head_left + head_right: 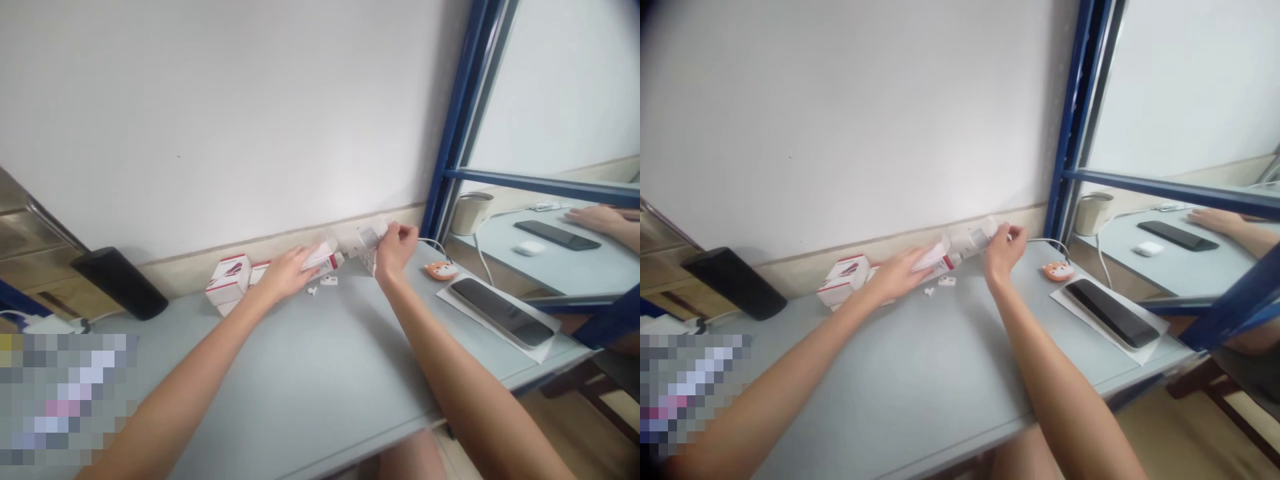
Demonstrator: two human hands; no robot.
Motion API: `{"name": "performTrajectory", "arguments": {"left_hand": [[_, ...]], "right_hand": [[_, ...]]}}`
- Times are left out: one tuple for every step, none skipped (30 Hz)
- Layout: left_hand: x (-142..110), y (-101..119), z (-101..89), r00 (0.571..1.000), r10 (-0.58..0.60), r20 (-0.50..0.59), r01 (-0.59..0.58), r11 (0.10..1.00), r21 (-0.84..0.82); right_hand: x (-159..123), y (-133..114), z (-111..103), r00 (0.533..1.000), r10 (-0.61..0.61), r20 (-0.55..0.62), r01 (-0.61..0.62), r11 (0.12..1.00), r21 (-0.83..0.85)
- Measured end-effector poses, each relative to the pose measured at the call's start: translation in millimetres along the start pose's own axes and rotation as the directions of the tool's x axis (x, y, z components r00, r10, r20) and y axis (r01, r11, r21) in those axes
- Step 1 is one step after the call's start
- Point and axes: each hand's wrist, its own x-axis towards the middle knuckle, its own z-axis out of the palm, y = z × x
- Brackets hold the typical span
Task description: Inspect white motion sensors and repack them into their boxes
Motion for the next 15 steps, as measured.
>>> {"name": "performTrajectory", "arguments": {"left_hand": [[7.9, -3.9, 7.1, 1.000, 0.010, 0.003, -0.010, 1.000, -0.007], [13.1, -7.8, 14.1, 1.000, 0.015, 0.001, -0.015, 1.000, -0.012], [15.7, -11.7, 20.4, 1.000, 0.019, 0.002, -0.019, 1.000, -0.016], [16.4, -15.3, 25.5, 1.000, 0.024, 0.001, -0.024, 1.000, -0.020], [15.6, -18.8, 29.2, 1.000, 0.030, 0.003, -0.029, 0.999, -0.023], [13.6, -22.2, 31.4, 0.999, 0.034, 0.004, -0.034, 0.999, -0.024], [10.9, -25.2, 32.4, 0.999, 0.038, 0.006, -0.038, 0.999, -0.025], [7.5, -27.9, 32.5, 0.999, 0.041, 0.001, -0.041, 0.999, -0.022], [3.5, -30.1, 31.9, 0.999, 0.041, -0.018, -0.041, 0.999, -0.009], [-0.9, -31.4, 31.1, 0.998, 0.040, -0.050, -0.039, 0.999, 0.012], [-5.8, -31.5, 30.3, 0.995, 0.043, -0.089, -0.040, 0.998, 0.041], [-10.9, -30.3, 29.9, 0.990, 0.052, -0.128, -0.042, 0.996, 0.077], [-16.1, -27.6, 30.1, 0.985, 0.063, -0.163, -0.045, 0.992, 0.115], [-21.0, -23.3, 31.0, 0.980, 0.082, -0.180, -0.055, 0.987, 0.148], [-25.3, -17.8, 32.9, 0.979, 0.098, -0.180, -0.067, 0.983, 0.170]], "right_hand": [[0.4, 0.0, -0.2, 1.000, 0.011, -0.003, -0.011, 1.000, -0.013], [0.3, -0.1, -0.1, 1.000, 0.025, 0.002, -0.025, 0.999, -0.022], [-0.2, -0.1, 0.1, 0.999, 0.038, 0.012, -0.037, 0.999, -0.027], [-1.2, -0.1, 0.5, 0.999, 0.047, 0.022, -0.046, 0.998, -0.031], [-2.5, -0.2, 1.0, 0.998, 0.052, 0.033, -0.051, 0.998, -0.033], [-4.0, -0.3, 1.5, 0.998, 0.054, 0.043, -0.053, 0.998, -0.034], [-5.9, -0.5, 1.9, 0.997, 0.056, 0.053, -0.054, 0.998, -0.034], [-8.1, -0.8, 2.3, 0.996, 0.056, 0.062, -0.054, 0.998, -0.033], [-10.5, -1.3, 2.7, 0.996, 0.057, 0.071, -0.055, 0.998, -0.030], [-13.2, -2.0, 2.9, 0.995, 0.057, 0.082, -0.055, 0.998, -0.025], [-16.1, -3.0, 3.0, 0.994, 0.057, 0.094, -0.055, 0.998, -0.019], [-19.1, -4.0, 3.1, 0.993, 0.056, 0.107, -0.055, 0.998, -0.013], [-22.2, -5.2, 3.1, 0.991, 0.051, 0.122, -0.051, 0.999, -0.006], [-25.4, -6.4, 3.0, 0.989, 0.043, 0.138, -0.043, 0.999, 0.001], [-28.4, -7.6, 2.8, 0.988, 0.030, 0.154, -0.031, 0.999, 0.006]]}}
